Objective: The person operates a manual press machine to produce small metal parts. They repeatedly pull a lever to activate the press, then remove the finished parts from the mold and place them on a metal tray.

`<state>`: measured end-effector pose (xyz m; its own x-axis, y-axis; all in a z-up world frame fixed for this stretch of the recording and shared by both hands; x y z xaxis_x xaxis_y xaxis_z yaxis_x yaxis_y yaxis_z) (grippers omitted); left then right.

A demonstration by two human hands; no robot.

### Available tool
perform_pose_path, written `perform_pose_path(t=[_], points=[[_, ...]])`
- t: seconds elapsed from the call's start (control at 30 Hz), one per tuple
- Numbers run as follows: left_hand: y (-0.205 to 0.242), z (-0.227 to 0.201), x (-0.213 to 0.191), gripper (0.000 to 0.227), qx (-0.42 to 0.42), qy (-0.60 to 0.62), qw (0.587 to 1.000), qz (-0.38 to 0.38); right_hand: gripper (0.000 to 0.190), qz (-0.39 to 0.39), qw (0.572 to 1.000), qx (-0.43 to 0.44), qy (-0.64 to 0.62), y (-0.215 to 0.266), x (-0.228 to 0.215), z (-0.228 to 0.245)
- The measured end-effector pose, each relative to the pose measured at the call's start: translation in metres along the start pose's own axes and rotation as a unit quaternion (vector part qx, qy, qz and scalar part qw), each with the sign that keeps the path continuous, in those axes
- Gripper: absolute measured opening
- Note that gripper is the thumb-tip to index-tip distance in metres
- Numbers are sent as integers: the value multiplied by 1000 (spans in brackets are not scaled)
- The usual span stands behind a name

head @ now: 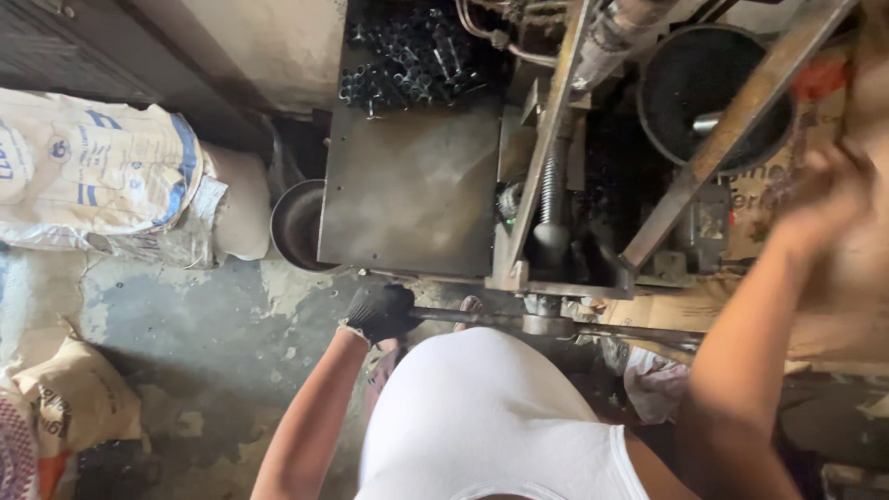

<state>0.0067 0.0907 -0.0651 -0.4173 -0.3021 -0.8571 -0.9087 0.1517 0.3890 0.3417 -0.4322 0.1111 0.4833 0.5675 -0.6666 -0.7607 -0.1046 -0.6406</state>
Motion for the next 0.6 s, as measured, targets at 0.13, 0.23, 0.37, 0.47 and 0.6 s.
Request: perform_pose_path(t=[0.13,0.23,0.37,0.47,0.6], points=[[-1,-1,-10,40,31,-13,998,51,26,-171,918,349,-77,138,-82,-54],[-2,-1,-15,42,62,-30,994,82,30,-176,757,518,-356,208,-79,-53],[-7,8,-4,32,90,-19,991,101,43,-178,609,570,-523,212,-78,-30],[-22,17,35,27,109,-10,987,118,37,-188,610,568,-520,206,-93,-16],[-62,15,110,27,110,20,990,90,30,-213,628,560,-496,228,-111,6]])
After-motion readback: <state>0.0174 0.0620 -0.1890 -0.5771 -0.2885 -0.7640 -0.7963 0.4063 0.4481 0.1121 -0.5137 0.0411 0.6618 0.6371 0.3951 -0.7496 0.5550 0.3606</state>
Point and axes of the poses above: each hand's wrist, its own y-axis away from the middle knuckle, its own x-axis out of the palm, z = x × y, the point moved 5 cm from there along -y, towards the middle knuckle, and after that the axes turned 6 degrees about -y, right-handed, at the moved point
